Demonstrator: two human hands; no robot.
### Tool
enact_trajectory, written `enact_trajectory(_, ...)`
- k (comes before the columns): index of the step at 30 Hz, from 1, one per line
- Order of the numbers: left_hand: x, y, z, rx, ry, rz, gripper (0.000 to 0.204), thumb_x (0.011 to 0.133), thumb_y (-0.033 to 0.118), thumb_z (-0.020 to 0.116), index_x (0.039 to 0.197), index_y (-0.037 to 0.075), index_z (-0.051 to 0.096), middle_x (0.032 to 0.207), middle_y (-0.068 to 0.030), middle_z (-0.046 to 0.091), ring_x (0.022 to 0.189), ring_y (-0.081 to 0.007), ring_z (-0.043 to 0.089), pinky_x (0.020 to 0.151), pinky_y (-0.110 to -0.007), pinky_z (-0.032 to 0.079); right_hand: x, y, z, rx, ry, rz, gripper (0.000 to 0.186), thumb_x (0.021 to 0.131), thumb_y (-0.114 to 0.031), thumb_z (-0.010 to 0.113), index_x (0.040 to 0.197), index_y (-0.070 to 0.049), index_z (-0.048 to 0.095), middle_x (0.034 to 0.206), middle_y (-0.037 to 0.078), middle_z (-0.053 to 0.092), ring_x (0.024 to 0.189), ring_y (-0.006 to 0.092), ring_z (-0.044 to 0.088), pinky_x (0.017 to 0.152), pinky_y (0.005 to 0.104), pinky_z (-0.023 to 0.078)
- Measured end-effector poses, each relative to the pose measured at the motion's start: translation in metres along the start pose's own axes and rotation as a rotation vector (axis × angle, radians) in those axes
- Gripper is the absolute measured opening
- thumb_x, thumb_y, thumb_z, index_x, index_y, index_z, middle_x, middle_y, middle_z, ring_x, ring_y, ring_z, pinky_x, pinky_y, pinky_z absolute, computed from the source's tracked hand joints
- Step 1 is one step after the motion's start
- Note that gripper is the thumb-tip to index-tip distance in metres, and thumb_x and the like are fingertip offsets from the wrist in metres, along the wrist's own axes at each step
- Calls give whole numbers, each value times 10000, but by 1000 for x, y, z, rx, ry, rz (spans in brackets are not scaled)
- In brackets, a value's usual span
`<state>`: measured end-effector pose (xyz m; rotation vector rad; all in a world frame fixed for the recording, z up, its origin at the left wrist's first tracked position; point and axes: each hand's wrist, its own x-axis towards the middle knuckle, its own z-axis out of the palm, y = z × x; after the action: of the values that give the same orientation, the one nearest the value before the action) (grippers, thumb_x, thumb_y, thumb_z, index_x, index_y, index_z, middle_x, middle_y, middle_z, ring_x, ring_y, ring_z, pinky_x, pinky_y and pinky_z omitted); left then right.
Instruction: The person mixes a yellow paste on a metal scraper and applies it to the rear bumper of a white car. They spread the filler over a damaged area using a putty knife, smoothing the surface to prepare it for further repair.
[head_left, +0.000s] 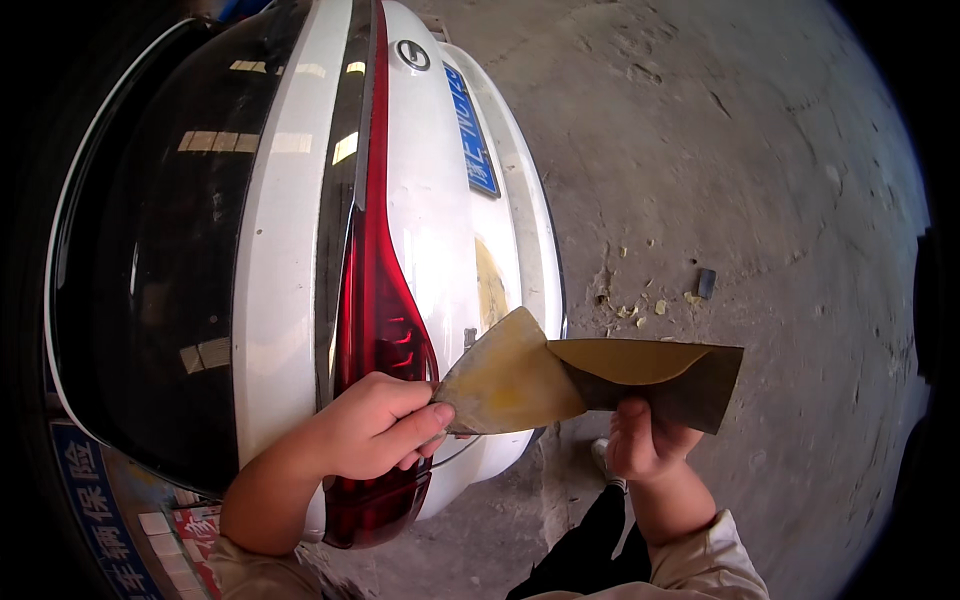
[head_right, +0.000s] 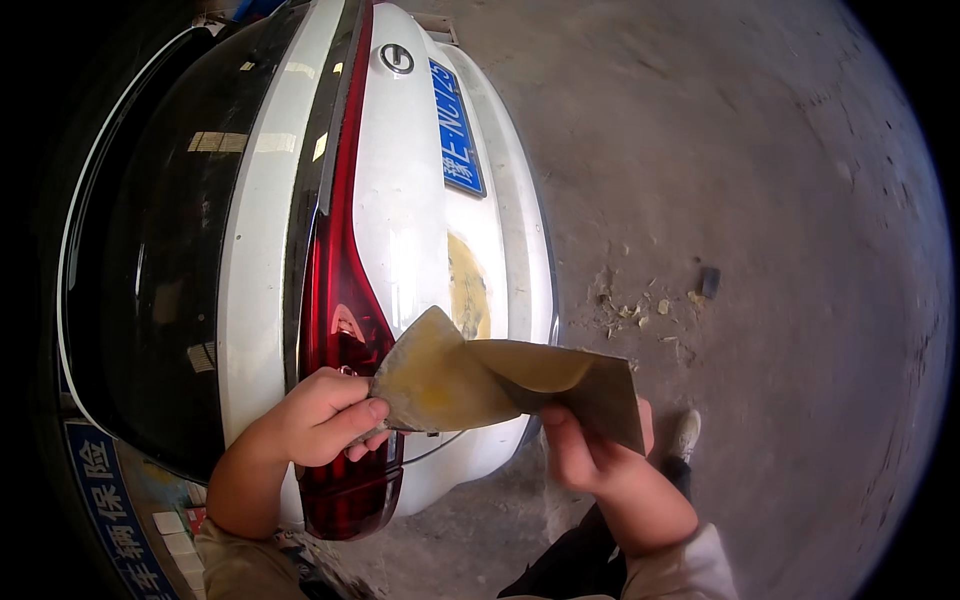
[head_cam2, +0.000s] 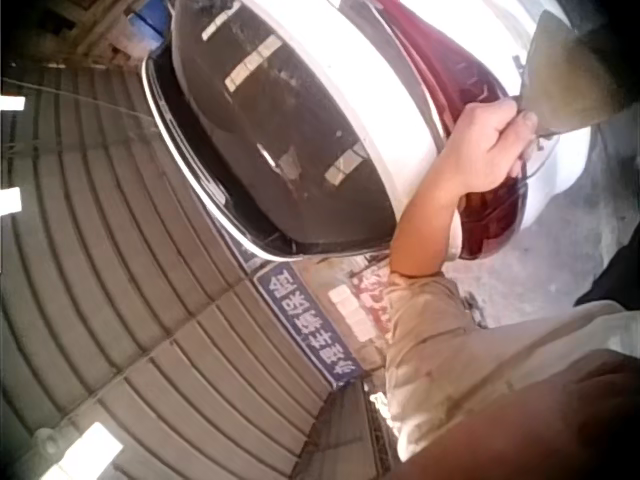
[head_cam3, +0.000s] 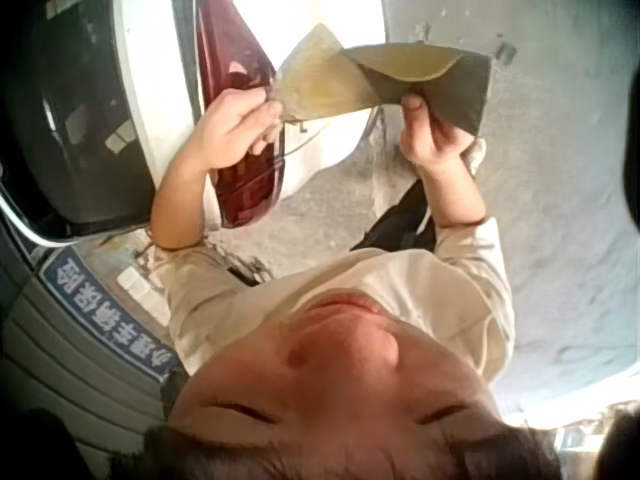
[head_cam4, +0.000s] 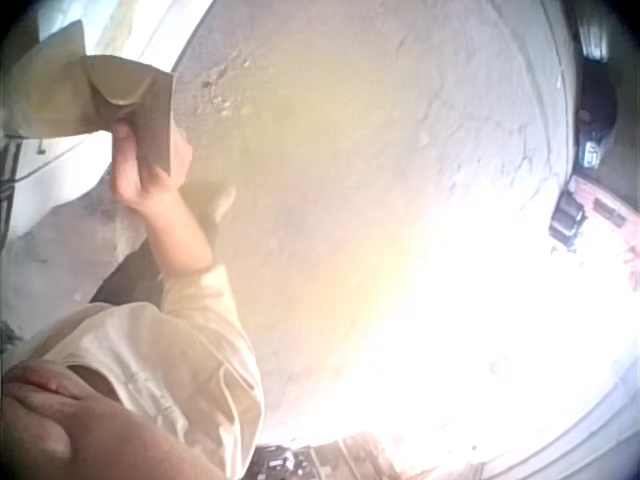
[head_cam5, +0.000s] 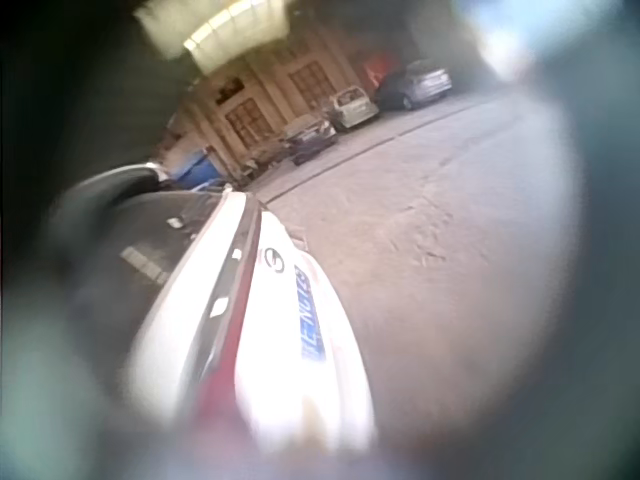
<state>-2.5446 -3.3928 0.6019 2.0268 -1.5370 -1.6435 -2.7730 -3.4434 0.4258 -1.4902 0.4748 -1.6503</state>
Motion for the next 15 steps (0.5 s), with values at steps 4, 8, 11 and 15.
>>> enact_trajectory(4,-2,2,0,-45,42,-35,324,1011,162,479,745,-14,532,637,-38,593,497,-73,536,468,-255,428,22,-2,7,-31,-124,-92,609,699,125,627,1272,-78,599,1067,263,674,758,277,719,603,275,579)
enact_trajectory(8,-3,-2,-1,-68,74,1,330,1011,162,478,732,-10,522,640,-42,599,494,-73,538,462,-249,429,27,-2,5,-99,-260,-62,610,683,121,634,1263,-67,614,1091,203,686,757,263,715,598,284,576)
enact_trajectory(11,-2,-2,-1,-28,86,65,337,1012,157,471,721,-9,511,644,-44,605,493,-71,539,461,-248,431,34,-3,-2,-97,-375,3,602,687,109,641,1264,-59,616,1098,188,685,750,274,709,605,301,574)
enact_trajectory(15,-3,-11,-3,-25,100,203,285,1010,125,426,822,-46,557,656,-74,595,484,-105,535,464,-253,431,38,-8,-10,-88,-444,102,609,713,98,636,1300,-58,588,978,176,699,700,287,693,600,330,565)
